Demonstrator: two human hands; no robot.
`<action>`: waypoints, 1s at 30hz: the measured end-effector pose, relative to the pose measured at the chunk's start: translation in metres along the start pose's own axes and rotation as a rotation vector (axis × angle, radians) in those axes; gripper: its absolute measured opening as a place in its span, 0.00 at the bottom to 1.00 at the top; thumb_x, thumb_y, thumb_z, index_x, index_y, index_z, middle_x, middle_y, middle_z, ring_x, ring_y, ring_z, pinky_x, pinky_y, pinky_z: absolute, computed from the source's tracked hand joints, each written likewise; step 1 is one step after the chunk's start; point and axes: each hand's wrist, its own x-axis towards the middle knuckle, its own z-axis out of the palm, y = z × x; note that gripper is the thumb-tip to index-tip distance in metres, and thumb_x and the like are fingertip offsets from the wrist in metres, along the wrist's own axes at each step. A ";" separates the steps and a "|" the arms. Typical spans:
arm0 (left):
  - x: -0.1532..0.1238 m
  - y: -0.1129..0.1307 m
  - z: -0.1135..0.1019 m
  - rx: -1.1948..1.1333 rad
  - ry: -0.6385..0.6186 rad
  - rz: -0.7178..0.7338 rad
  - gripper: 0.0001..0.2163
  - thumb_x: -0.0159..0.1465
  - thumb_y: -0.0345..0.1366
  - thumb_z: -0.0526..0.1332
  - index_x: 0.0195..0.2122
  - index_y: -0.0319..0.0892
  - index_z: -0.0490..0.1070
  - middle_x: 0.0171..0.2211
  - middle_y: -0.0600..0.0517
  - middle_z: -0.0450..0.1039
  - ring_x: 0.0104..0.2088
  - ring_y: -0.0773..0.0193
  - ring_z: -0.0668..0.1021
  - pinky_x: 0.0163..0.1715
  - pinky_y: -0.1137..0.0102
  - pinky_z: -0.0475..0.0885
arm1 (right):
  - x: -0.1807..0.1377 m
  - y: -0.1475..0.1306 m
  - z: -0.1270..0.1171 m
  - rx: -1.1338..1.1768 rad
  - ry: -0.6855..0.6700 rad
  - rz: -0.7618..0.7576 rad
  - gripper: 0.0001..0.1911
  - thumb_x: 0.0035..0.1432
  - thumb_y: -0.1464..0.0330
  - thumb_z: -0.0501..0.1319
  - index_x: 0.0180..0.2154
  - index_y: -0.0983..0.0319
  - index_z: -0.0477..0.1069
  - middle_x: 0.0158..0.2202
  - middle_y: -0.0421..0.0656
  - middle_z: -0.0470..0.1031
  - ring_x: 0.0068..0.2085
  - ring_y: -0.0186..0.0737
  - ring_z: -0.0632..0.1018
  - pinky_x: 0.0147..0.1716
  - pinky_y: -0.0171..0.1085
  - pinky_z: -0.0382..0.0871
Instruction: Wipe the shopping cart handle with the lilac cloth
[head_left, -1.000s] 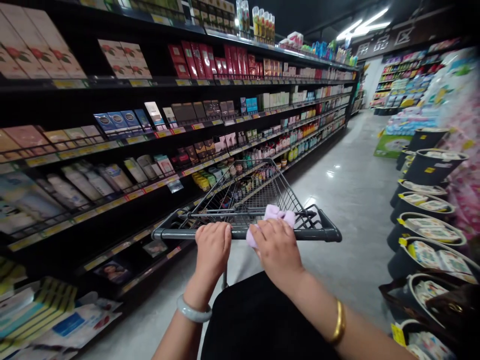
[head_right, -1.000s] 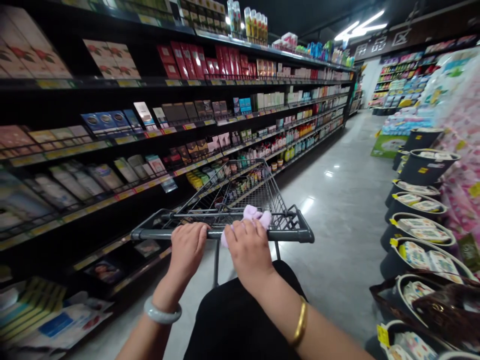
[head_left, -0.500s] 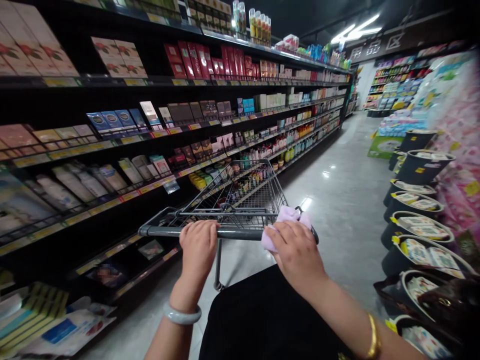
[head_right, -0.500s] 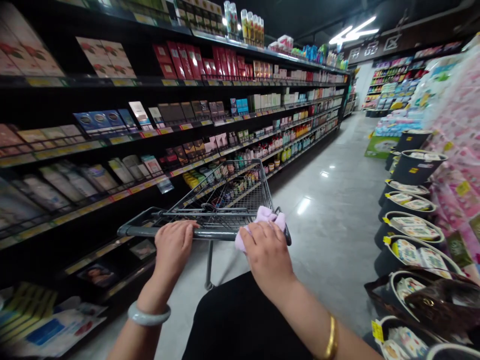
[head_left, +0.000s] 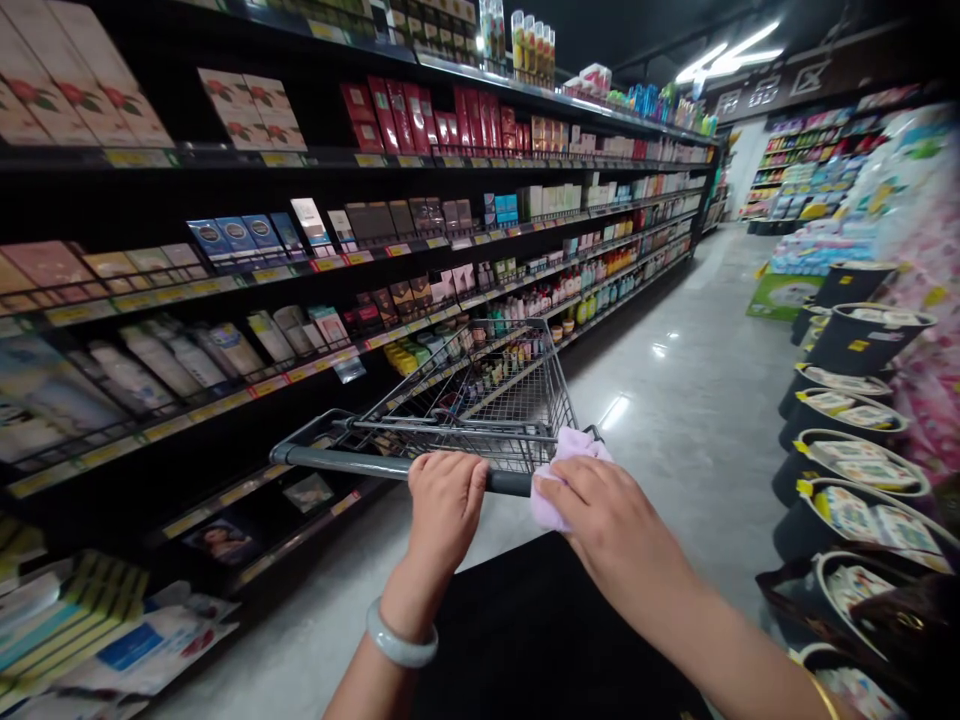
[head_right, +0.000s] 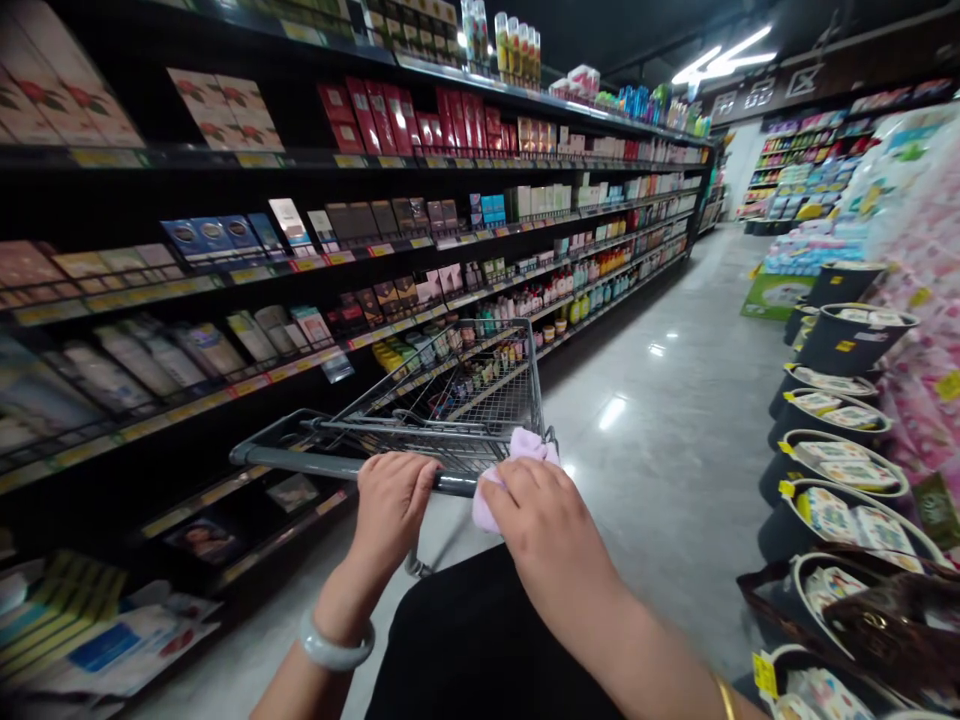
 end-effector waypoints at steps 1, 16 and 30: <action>-0.002 -0.003 -0.002 0.001 -0.005 0.004 0.16 0.72 0.40 0.49 0.35 0.47 0.76 0.35 0.52 0.79 0.39 0.60 0.76 0.47 0.60 0.58 | -0.001 -0.002 -0.004 0.026 -0.013 -0.004 0.17 0.61 0.75 0.55 0.49 0.58 0.73 0.50 0.45 0.74 0.52 0.46 0.73 0.54 0.49 0.68; -0.030 -0.043 -0.053 0.092 0.000 -0.093 0.15 0.68 0.37 0.51 0.31 0.47 0.76 0.39 0.54 0.80 0.48 0.58 0.75 0.58 0.56 0.53 | -0.007 0.000 -0.003 0.460 -0.184 -0.299 0.22 0.62 0.79 0.54 0.53 0.55 0.71 0.57 0.41 0.71 0.64 0.38 0.63 0.64 0.41 0.63; -0.053 0.038 -0.041 -0.080 -0.116 -0.066 0.11 0.68 0.40 0.53 0.31 0.43 0.69 0.27 0.52 0.70 0.34 0.59 0.70 0.48 0.58 0.59 | 0.020 -0.004 0.036 0.522 -0.197 -0.322 0.23 0.61 0.79 0.55 0.56 0.58 0.67 0.58 0.44 0.68 0.66 0.41 0.60 0.66 0.46 0.59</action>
